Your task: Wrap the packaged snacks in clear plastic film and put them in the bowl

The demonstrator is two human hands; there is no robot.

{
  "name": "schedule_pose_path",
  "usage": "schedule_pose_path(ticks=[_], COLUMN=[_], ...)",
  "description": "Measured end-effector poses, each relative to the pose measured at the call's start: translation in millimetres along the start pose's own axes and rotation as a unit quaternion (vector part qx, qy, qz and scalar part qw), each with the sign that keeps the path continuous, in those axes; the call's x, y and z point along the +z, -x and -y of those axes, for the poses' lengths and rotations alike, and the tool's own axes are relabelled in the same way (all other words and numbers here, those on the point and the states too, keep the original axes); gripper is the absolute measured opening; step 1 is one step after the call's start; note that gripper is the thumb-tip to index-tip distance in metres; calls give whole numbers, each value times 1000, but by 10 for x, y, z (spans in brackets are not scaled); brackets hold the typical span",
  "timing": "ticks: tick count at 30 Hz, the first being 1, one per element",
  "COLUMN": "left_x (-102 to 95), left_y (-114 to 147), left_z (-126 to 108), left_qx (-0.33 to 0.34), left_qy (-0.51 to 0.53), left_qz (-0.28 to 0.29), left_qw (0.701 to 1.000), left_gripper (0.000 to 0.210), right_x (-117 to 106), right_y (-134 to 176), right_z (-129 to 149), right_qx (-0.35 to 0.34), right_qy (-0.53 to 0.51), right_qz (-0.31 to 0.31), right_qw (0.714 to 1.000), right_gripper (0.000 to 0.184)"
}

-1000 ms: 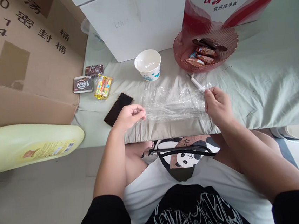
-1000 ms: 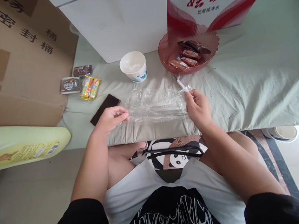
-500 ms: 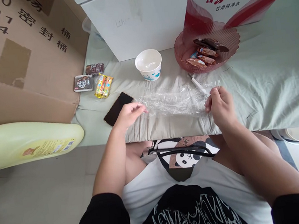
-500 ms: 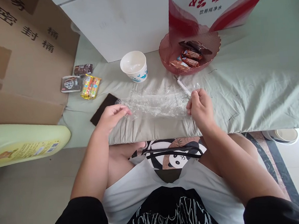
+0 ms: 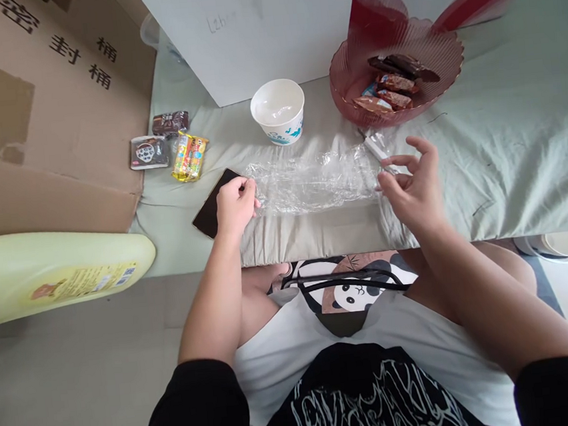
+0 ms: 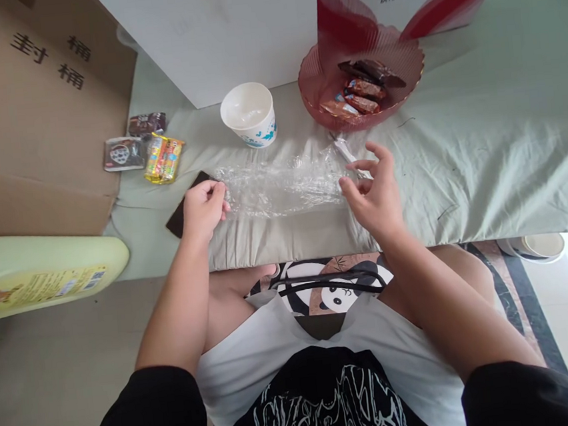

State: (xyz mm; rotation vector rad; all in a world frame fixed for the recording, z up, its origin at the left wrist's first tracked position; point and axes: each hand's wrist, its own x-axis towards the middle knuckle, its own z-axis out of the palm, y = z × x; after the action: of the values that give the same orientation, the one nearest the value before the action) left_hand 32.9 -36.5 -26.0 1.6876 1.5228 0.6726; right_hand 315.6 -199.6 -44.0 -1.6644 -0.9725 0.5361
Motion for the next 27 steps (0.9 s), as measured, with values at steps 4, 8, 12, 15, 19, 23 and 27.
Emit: schedule_pose_path(ticks=[4,8,12,15,19,23,27], left_x=[-16,-20,24,87,247,415,433], left_y=[6,-6,-27,68,358,534,472], left_z=[-31,-48,-7,-58,-193,-209,-134], left_qx=[-11,-4,90,201,289,276,243], left_qy=[-42,-131,-180,-174,-205,-267,-298], left_qz=[-18,-63,-134,-195,-107,21,52], left_qw=[999,989,970,944,929,923,922], left_gripper=[22,16,15,29,9,20,26], right_x=[37,41,43,102,251,325,184], right_y=[12,-43,-8,87,136,34,-38], right_z=[-33,-101,-50,13,18,1,93], right_qx=[-75,-95,-160,-245,-272,-222,-152], right_qy=[74,171,247,273,252,241,266], right_qz=[39,5,-36,31,193,198,174], right_qw=[994,981,955,930,908,924,936], right_gripper=[62,47,31,22,23,29,35])
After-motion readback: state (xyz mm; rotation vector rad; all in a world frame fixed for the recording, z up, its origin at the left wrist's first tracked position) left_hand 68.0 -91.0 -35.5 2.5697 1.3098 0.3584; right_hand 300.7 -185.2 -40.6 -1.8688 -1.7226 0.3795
